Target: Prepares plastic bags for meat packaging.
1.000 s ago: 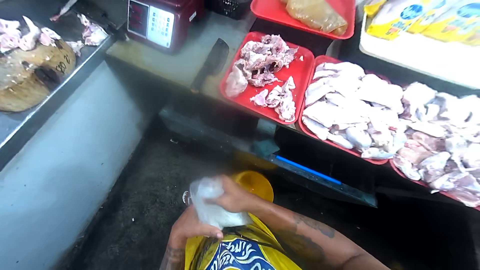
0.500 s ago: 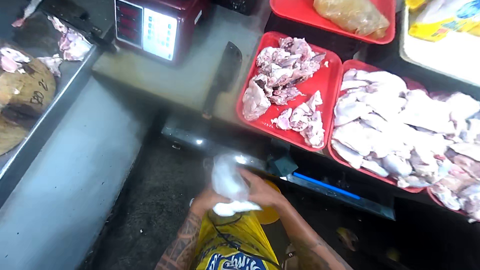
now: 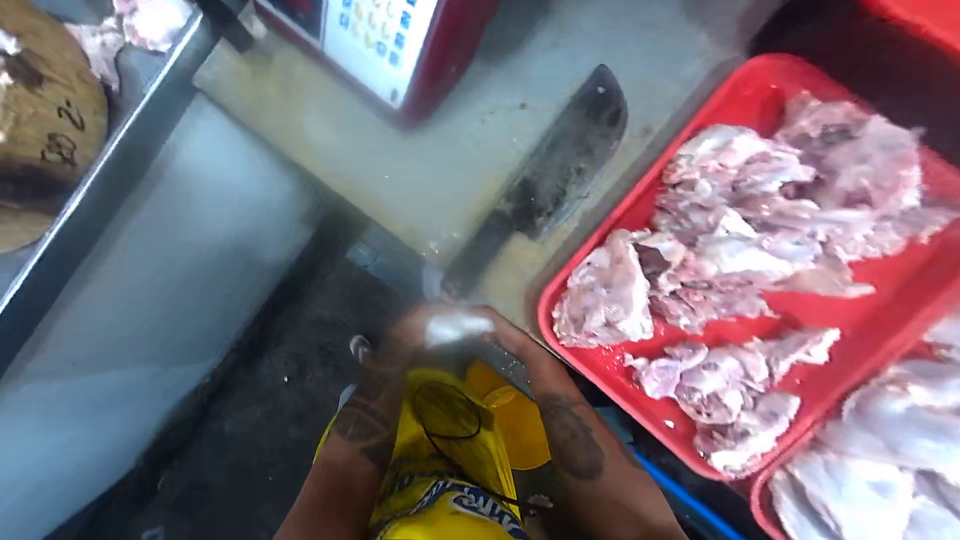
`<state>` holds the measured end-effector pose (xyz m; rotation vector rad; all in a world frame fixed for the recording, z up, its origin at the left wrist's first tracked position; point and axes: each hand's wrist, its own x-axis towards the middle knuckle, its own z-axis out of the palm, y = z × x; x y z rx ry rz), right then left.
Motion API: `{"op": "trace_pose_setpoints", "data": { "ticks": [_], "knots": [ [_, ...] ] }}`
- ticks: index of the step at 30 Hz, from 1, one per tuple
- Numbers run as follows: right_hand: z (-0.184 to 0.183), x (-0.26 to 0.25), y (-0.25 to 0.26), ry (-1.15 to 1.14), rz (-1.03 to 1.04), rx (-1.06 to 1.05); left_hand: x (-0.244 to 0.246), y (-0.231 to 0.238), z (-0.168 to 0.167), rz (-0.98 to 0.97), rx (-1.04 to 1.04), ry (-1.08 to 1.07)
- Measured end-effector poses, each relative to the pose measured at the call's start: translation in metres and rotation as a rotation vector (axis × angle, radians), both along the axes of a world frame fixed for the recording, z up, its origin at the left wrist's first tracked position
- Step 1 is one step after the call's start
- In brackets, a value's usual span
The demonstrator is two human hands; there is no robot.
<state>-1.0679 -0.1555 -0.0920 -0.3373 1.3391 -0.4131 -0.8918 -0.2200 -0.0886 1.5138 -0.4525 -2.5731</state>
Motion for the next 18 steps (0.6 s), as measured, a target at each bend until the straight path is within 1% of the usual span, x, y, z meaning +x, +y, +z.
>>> {"op": "trace_pose_setpoints", "data": {
  "ticks": [2, 4, 8, 12, 13, 17, 18],
  "knots": [
    [0.0, 0.002, -0.008, -0.017, -0.005, -0.029, -0.002, -0.009, -0.002, 0.025, 0.001, -0.022],
    [0.001, 0.006, -0.008, -0.014, -0.061, -0.044, -0.003, -0.016, -0.001, -0.023, -0.004, -0.071],
    [0.033, 0.023, -0.024, 0.108, -0.123, -0.022, -0.001, -0.022, 0.004, -0.01, 0.005, -0.085],
    [0.013, 0.017, -0.014, 0.069, -0.192, -0.123, 0.002, -0.021, 0.003, 0.058, -0.003, -0.028],
    [0.013, 0.02, -0.019, 0.086, -0.213, -0.125, 0.004, -0.026, -0.001, 0.07, -0.023, -0.031],
    [0.021, 0.03, -0.024, 0.173, -0.218, -0.097, 0.01, -0.027, -0.008, 0.003, -0.109, -0.091],
    [0.021, 0.031, -0.024, 0.176, -0.221, -0.095, 0.011, -0.028, -0.006, 0.011, -0.097, -0.087]
  ]
}}
